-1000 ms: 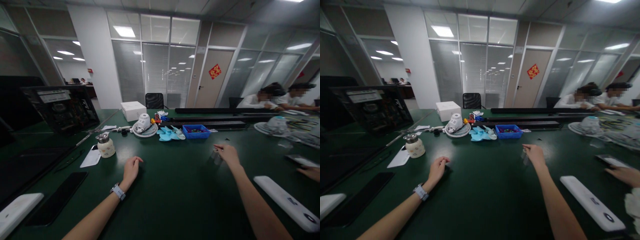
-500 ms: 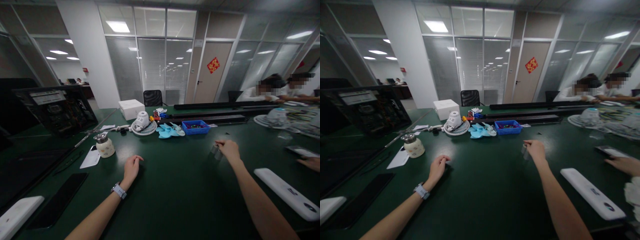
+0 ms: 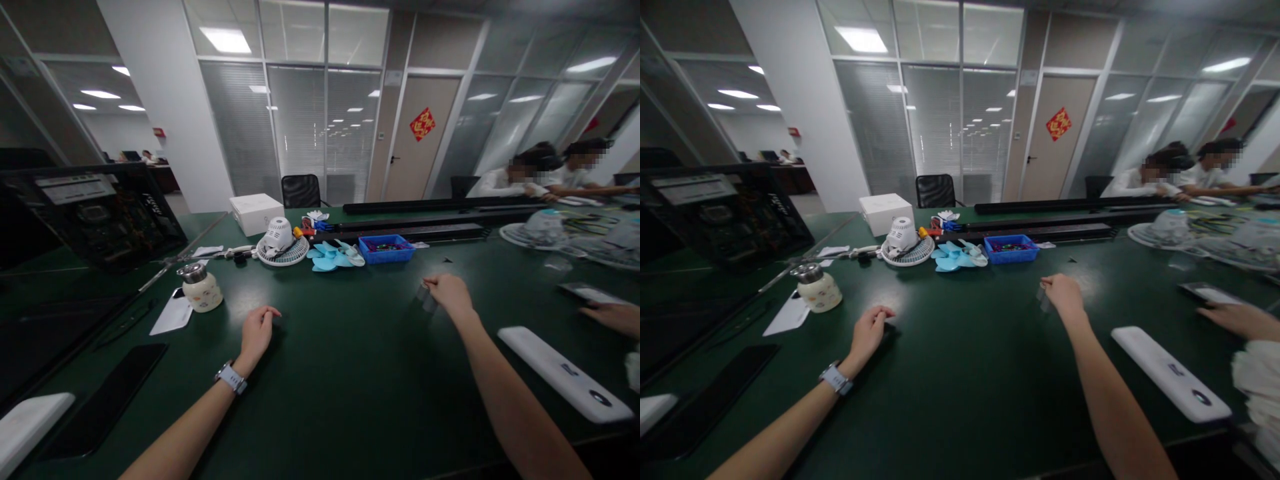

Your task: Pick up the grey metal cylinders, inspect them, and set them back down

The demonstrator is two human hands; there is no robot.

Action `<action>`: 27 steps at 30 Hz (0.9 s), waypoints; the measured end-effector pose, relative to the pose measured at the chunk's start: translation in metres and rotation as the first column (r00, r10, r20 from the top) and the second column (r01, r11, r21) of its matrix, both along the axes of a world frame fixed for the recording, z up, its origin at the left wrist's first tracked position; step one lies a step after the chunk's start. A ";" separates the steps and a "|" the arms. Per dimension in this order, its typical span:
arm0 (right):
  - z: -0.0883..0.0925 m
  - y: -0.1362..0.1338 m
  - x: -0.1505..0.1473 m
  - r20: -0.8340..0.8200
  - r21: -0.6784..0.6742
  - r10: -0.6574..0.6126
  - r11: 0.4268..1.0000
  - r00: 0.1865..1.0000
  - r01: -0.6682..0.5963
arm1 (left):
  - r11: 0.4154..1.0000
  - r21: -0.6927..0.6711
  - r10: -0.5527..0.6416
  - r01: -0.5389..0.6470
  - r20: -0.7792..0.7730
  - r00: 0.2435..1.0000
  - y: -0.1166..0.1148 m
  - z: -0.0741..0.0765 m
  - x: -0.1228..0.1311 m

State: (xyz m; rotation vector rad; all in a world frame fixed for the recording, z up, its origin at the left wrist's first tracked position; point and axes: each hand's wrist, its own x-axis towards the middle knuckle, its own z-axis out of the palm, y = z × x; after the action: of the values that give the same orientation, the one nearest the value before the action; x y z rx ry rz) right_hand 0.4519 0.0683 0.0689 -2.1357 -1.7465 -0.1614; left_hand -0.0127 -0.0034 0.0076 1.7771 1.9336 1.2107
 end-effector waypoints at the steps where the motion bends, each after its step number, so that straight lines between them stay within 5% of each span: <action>1: 0.002 -0.002 -0.003 0.036 -0.055 -0.010 0.998 0.999 0.012 | 1.000 -0.003 -0.002 0.002 0.001 1.000 0.000 0.000 0.000; 3: 0.007 -0.009 -0.008 0.097 -0.164 -0.035 0.985 0.995 0.051 | 1.000 -0.009 -0.004 0.004 0.003 1.000 0.000 0.001 0.001; 9: 0.024 -0.028 0.015 -0.014 -0.189 -0.138 0.973 0.990 0.132 | 1.000 -0.015 0.000 0.001 0.017 1.000 -0.001 0.002 0.001; 14: 0.011 -0.023 0.038 -0.138 -0.352 -0.149 0.932 0.979 0.092 | 1.000 -0.023 -0.010 0.011 0.022 1.000 -0.002 0.003 0.002; 23: -0.004 -0.011 0.031 -0.170 -0.412 -0.175 0.907 0.970 0.091 | 1.000 0.002 -0.022 0.022 0.015 1.000 -0.003 0.002 0.002; 27: -0.005 -0.012 0.034 -0.275 -0.339 -0.014 0.937 0.961 -0.083 | 1.000 0.010 -0.013 0.013 0.013 1.000 -0.003 0.001 0.002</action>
State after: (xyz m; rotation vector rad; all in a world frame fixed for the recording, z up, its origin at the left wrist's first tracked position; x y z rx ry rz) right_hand 0.4864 0.0565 0.0640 -2.2290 -1.7452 0.4684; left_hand -0.0107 -0.0063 0.0084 1.7798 1.9085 1.2273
